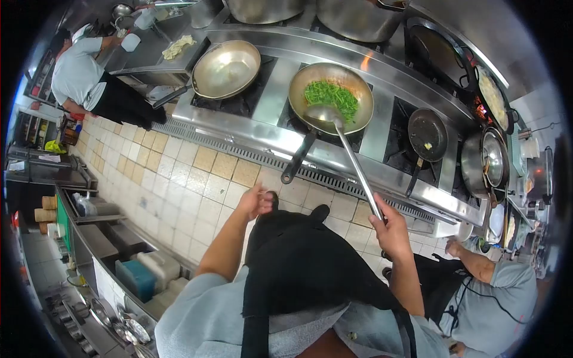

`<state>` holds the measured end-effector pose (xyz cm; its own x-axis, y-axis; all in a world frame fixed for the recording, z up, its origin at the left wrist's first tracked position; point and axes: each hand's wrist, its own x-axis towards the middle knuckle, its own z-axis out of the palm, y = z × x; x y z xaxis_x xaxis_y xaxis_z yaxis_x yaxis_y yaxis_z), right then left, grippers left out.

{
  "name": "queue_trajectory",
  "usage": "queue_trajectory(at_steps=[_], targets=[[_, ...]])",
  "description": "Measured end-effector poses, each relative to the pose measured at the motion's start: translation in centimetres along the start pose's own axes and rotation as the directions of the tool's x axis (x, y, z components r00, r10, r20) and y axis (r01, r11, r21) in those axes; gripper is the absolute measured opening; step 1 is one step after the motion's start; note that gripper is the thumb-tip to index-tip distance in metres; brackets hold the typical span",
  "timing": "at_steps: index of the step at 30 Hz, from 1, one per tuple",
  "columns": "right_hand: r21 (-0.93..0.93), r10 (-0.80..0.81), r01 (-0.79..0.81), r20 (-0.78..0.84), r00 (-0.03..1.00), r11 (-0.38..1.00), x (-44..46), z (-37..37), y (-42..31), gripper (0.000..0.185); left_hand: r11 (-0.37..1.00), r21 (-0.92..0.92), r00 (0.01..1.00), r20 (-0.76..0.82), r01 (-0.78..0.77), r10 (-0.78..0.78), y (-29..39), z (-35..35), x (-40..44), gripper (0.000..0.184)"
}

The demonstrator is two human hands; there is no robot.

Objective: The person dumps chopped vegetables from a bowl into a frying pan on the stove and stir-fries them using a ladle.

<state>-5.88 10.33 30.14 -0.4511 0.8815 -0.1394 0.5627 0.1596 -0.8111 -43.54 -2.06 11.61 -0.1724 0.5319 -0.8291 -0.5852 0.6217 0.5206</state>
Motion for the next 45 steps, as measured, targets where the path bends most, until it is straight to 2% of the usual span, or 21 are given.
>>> queue_trajectory(at_steps=[1, 3, 5, 7, 8, 11, 13, 15, 17, 18, 19, 21, 25, 30, 32, 35, 37, 39, 41, 43, 45], targets=[[0.006, 0.000, -0.001, 0.004, 1.000, 1.000, 0.2, -0.2, -0.2, 0.052, 1.000, -0.012, 0.997, -0.068, 0.019, -0.020, -2.4, -2.4, 0.2, 0.064], [0.045, 0.244, -0.247, 0.074, 0.967, 0.968, 1.5, -0.7, -1.1, 0.052, 0.995, -0.031, 0.965, -0.242, 0.098, -0.103, -7.2, -6.9, -0.2, 0.064], [0.046, 0.222, -0.224, 0.043, 0.974, 0.974, 2.6, -0.1, -0.8, 0.051, 0.986, -0.009, 0.929, -0.331, 0.169, -0.162, -11.9, -11.8, -1.0, 0.072], [-0.042, -0.033, 0.029, -0.101, 0.994, 0.999, 3.9, 0.7, -1.1, 0.051, 0.980, -0.064, 0.886, -0.420, 0.187, -0.197, -14.7, -14.9, -2.8, 0.069], [-0.040, 0.006, -0.009, -0.095, 0.995, 0.999, 4.5, 1.2, -1.4, 0.052, 0.981, -0.058, 0.888, -0.416, 0.186, -0.193, -15.5, -15.7, -3.7, 0.069], [-0.109, -0.037, 0.028, -0.080, 0.996, 0.994, 3.7, 3.1, -1.5, 0.052, 0.972, -0.018, 0.877, -0.427, 0.235, -0.220, -15.0, -17.7, -4.8, 0.070], [-0.112, -0.013, 0.005, -0.073, 0.997, 0.994, 1.3, 3.5, -3.1, 0.052, 0.984, -0.108, 0.891, -0.420, 0.141, -0.174, -13.8, -17.6, -5.5, 0.067], [-0.124, 0.016, -0.023, -0.058, 0.998, 0.992, -0.3, 3.9, -3.6, 0.052, 0.989, -0.090, 0.903, -0.405, 0.116, -0.143, -12.2, -17.9, -6.1, 0.063], [-0.142, 0.034, -0.044, -0.069, 0.997, 0.989, -0.9, 4.2, -2.7, 0.053, 0.996, -0.088, 0.928, -0.370, 0.007, -0.039, -11.6, -19.0, -6.2, 0.063], [-0.157, 0.134, -0.145, -0.077, 0.988, 0.977, -0.3, 4.2, -3.2, 0.052, 0.996, -0.091, 0.933, -0.358, -0.002, -0.031, -11.2, -19.2, -6.7, 0.062], [-0.159, 0.134, -0.147, -0.088, 0.987, 0.976, 0.6, 4.7, -3.3, 0.052, 0.996, -0.087, 0.936, -0.350, -0.005, -0.026, -11.3, -20.0, -6.7, 0.062], [-0.213, 0.034, -0.084, -0.229, 0.973, 0.973, 2.5, 6.2, -2.7, 0.051, 0.998, -0.066, 0.940, -0.339, 0.022, -0.043, -12.0, -21.8, -7.0, 0.063], [-0.276, 0.079, -0.150, -0.253, 0.964, 0.949, 3.6, 9.9, -5.3, 0.050, 0.996, -0.057, 0.925, -0.370, 0.075, -0.091, -15.3, -26.1, -8.1, 0.062], [-0.306, 0.149, -0.181, -0.126, 0.981, 0.935, -0.5, 7.9, -9.2, 0.049, 0.979, -0.167, 0.875, -0.450, 0.113, -0.178, -19.4, -29.7, -10.5, 0.059], [-0.269, 0.132, -0.165, -0.137, 0.982, 0.949, -0.3, 5.9, -7.6, 0.050, 0.974, -0.185, 0.872, -0.446, 0.128, -0.200, -20.5, -30.4, -11.0, 0.058], [-0.244, 0.104, -0.150, -0.193, 0.976, 0.958, 1.1, 5.0, -6.5, 0.049, 0.962, -0.226, 0.865, -0.442, 0.150, -0.239, -21.5, -30.5, -10.4, 0.057], [-0.345, 0.021, -0.131, -0.306, 0.952, 0.929, 3.0, 5.7, -5.3, 0.048, 0.961, -0.234, 0.890, -0.391, 0.150, -0.234, -21.5, -29.9, -9.9, 0.058], [-0.325, 0.050, -0.159, -0.321, 0.946, 0.932, 4.0, 6.7, -5.0, 0.049, 0.967, -0.206, 0.897, -0.383, 0.148, -0.219, -20.6, -28.5, -8.9, 0.060], [-0.358, 0.081, -0.163, -0.235, 0.969, 0.919, 4.4, 7.2, -5.2, 0.050, 0.975, -0.172, 0.906, -0.373, 0.144, -0.200, -19.2, -26.9, -7.5, 0.061], [-0.371, 0.032, -0.101, -0.187, 0.982, 0.923, 3.5, 6.5, -5.2, 0.050, 0.985, -0.135, 0.926, -0.348, 0.106, -0.148, -16.9, -24.6, -6.0, 0.058], [-0.191, 0.088, -0.101, -0.075, 0.993, 0.976, 2.2, 4.9, -6.5, 0.051, 0.991, -0.102, 0.929, -0.350, 0.088, -0.118, -14.4, -22.0, -5.0, 0.056]])
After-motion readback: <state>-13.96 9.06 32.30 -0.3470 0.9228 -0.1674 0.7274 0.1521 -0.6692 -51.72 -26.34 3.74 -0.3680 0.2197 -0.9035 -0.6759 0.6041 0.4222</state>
